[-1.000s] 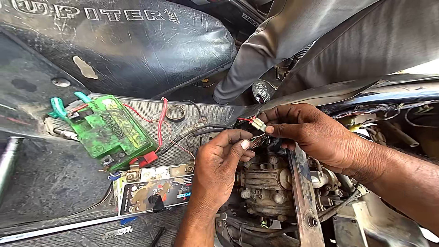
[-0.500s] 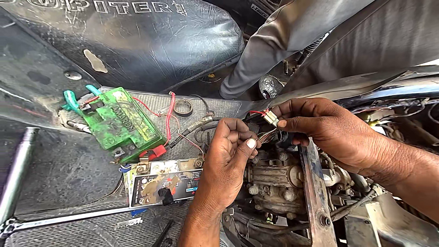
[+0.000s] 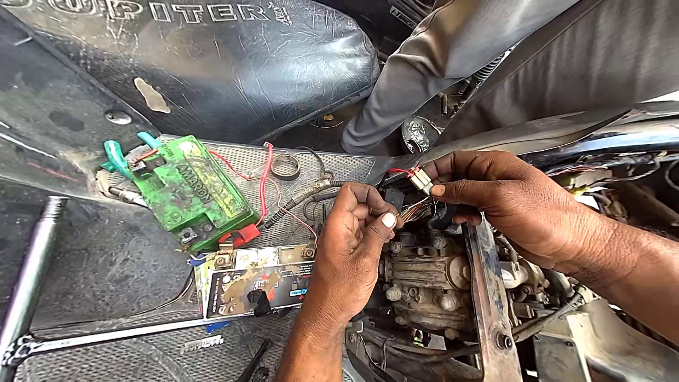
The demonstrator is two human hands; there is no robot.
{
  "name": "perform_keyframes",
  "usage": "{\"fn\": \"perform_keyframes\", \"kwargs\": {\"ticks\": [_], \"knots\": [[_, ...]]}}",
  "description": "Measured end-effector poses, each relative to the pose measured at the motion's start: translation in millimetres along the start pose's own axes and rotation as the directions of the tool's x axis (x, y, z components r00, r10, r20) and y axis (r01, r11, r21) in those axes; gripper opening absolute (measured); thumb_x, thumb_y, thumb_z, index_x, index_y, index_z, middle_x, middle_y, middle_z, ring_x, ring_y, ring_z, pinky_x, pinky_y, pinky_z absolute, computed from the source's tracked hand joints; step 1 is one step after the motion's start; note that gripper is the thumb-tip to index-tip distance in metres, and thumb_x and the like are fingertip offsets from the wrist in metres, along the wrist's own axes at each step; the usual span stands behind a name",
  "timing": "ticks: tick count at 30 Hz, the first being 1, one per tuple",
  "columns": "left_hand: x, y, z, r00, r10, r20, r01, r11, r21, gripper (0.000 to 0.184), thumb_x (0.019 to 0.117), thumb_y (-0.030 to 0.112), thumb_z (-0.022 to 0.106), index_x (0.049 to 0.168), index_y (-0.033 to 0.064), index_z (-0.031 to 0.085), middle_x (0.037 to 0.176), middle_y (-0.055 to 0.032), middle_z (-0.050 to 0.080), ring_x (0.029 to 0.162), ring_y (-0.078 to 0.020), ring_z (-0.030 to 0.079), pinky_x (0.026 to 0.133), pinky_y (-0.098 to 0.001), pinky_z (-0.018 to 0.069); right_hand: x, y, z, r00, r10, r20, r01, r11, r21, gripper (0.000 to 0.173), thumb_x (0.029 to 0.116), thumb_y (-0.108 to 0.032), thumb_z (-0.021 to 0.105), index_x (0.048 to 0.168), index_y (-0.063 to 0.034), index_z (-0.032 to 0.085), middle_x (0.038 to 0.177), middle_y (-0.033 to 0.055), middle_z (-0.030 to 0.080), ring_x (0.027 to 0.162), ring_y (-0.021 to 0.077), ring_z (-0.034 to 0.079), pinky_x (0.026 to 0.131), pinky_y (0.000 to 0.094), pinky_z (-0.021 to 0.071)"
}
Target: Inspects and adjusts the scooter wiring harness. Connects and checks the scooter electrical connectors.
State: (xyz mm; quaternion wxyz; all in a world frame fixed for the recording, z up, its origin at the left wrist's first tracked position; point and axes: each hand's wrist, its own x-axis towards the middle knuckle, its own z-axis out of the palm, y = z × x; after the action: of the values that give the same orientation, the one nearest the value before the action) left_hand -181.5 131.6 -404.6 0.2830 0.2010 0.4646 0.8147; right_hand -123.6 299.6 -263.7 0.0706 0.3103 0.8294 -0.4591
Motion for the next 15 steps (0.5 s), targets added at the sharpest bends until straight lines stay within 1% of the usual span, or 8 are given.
{"fn": "perform_keyframes", "kwargs": {"ticks": [5,6,9,10,12,13,14,15], "knots": [[0.1,-2.2,-0.2,1.000,0.021,-0.021,-0.021,0.999,0.032,0.013,0.1013,0.001,0.059,0.111,0.0068,0.054,0.104,-0.0118,0.069,0.087,-0.0248,0.069,0.073,-0.0340,0.0601,0.7,0.9,-0.1,1.000,0.000,0.004,0.000,1.000,0.025,0.016,0.1023,-0.010,0.061,0.113,-0.0076,0.072,0.092,0.0058,0.072,0.068,0.0128,0.061,0.052,0.0206,0.0450],[0.1,-2.5,-0.1,1.000,0.018,-0.018,-0.017,0.999,0.047,0.014,0.1015,0.001,0.059,0.113,0.0072,0.055,0.104,-0.0115,0.069,0.085,-0.0247,0.068,0.072,-0.0341,0.0599,1.1,0.7,-0.7,1.000,0.007,0.006,-0.007,1.000,0.027,0.016,0.1023,-0.010,0.062,0.114,-0.0074,0.072,0.092,0.0060,0.072,0.067,0.0127,0.061,0.052,0.0205,0.0450],[0.1,0.4,3.0,1.000,-0.026,0.000,0.025,0.987,0.157,0.023,0.1035,0.009,0.055,0.126,0.0107,0.063,0.106,-0.0078,0.071,0.083,-0.0222,0.070,0.067,-0.0338,0.0617,2.2,-3.2,-2.8,0.999,0.051,0.000,-0.051,0.999,0.006,0.016,0.1013,-0.012,0.065,0.113,-0.0070,0.075,0.092,0.0066,0.073,0.068,0.0134,0.063,0.053,0.0210,0.0477],[0.0,1.2,5.7,1.000,-0.024,0.002,0.023,0.977,0.211,0.025,0.1038,0.013,0.055,0.126,0.0120,0.066,0.104,-0.0051,0.072,0.080,-0.0196,0.070,0.064,-0.0318,0.0605,2.2,-4.6,-2.6,0.998,0.062,-0.002,-0.062,0.998,0.001,0.016,0.1010,-0.012,0.065,0.113,-0.0071,0.075,0.093,0.0064,0.074,0.068,0.0134,0.063,0.054,0.0211,0.0485],[-1.0,1.3,14.5,1.000,0.004,-0.001,-0.003,0.957,0.291,0.018,0.1035,0.020,0.061,0.116,0.0134,0.071,0.093,-0.0006,0.072,0.071,-0.0145,0.067,0.056,-0.0281,0.0571,1.9,-6.1,-1.8,0.997,0.079,-0.004,-0.079,0.997,-0.001,0.017,0.1009,-0.011,0.065,0.113,-0.0073,0.076,0.094,0.0060,0.074,0.068,0.0133,0.063,0.055,0.0211,0.0490],[-1.2,-0.5,19.7,1.000,0.028,-0.005,-0.024,0.946,0.322,0.014,0.1020,0.021,0.065,0.112,0.0136,0.073,0.088,0.0008,0.071,0.066,-0.0123,0.065,0.052,-0.0263,0.0550,2.0,-6.1,-2.5,0.997,0.076,0.011,-0.076,0.997,-0.006,0.017,0.1016,-0.012,0.064,0.113,-0.0074,0.076,0.095,0.0057,0.074,0.069,0.0131,0.063,0.056,0.0211,0.0498],[-1.1,-3.0,24.0,0.998,0.055,-0.007,-0.049,0.933,0.357,0.012,0.1006,0.020,0.068,0.109,0.0141,0.074,0.086,0.0025,0.071,0.063,-0.0099,0.063,0.050,-0.0246,0.0531,2.4,-5.8,-3.9,0.997,0.063,0.034,-0.063,0.998,-0.015,0.019,0.1026,-0.014,0.063,0.114,-0.0077,0.077,0.094,0.0052,0.074,0.069,0.0126,0.063,0.057,0.0211,0.0506],[-1.0,-5.1,26.7,0.997,0.081,0.002,-0.075,0.917,0.392,0.011,0.0998,0.019,0.068,0.108,0.0152,0.074,0.087,0.0049,0.070,0.064,-0.0074,0.062,0.052,-0.0233,0.0523,3.1,-5.6,-5.3,0.997,0.046,0.061,-0.044,0.999,-0.027,0.020,0.1037,-0.017,0.061,0.112,-0.0079,0.077,0.090,0.0049,0.073,0.068,0.0119,0.062,0.056,0.0215,0.0499]]}}
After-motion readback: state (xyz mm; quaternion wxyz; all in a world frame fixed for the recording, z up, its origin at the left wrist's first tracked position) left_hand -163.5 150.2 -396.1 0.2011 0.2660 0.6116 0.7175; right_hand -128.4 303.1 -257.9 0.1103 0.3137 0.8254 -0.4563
